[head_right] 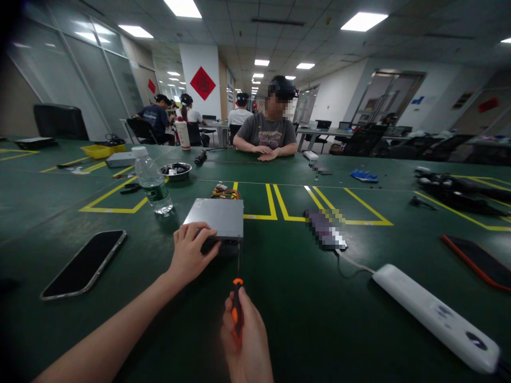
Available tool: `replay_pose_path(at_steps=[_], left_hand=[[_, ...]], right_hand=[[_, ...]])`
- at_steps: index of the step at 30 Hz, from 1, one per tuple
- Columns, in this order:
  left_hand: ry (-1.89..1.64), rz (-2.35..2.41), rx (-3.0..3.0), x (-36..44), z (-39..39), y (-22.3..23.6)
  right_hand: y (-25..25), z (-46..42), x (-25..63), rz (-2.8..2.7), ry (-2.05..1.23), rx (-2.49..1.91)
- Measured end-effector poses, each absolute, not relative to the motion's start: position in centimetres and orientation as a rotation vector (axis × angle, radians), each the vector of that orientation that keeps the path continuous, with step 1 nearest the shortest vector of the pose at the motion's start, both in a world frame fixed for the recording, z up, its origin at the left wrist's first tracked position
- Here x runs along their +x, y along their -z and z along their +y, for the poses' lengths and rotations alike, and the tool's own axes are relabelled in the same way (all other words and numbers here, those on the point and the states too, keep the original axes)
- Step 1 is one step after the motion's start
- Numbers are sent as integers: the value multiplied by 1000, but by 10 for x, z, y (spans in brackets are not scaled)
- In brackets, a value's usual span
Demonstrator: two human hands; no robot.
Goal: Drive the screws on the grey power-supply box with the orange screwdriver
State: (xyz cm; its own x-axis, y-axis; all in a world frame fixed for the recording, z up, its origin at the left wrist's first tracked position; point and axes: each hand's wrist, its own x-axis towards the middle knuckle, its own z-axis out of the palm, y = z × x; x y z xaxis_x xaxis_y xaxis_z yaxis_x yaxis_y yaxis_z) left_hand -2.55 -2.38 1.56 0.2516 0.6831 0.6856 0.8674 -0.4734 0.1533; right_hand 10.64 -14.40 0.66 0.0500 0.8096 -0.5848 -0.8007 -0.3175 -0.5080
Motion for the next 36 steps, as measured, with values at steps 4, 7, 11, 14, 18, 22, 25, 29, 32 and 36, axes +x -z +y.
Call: replay_pose_path(at_steps=[4, 7, 11, 14, 18, 22, 25, 29, 32, 36], left_hand=[[1039, -1442, -2275, -25, -24, -17], [1039, -1454, -2278, -25, -24, -17], [1041, -1454, -2280, -25, -24, -16], [1044, -1449, -2282, -25, -24, -16], [1028, -1448, -2285, -26, -24, -16], [1017, -1450, -2277, -25, -25, -17], [1013, -1445, -2282, -25, -25, -19], [1004, -1448, -2279, -25, -24, -18], [1002, -1449, -2275, -25, -24, -16], [1014, -1434, -2275, -25, -23, -15]], right_hand=[[5, -148, 108, -193, -1522, -994], [8, -152, 111, -387, -1497, -992], [-1, -156, 119, -505, -1485, -1044], [-6, -159, 121, -469, -1518, -1064], [-3, -164, 117, -394, -1448, -1026], [7, -168, 110, -542, -1217, -1088], [15, -169, 106, -763, -1043, -1197], [23, -167, 99, -1037, -678, -1228], [26, -166, 101, -1197, -374, -1290], [23, -166, 118, -1598, 9, -1444]])
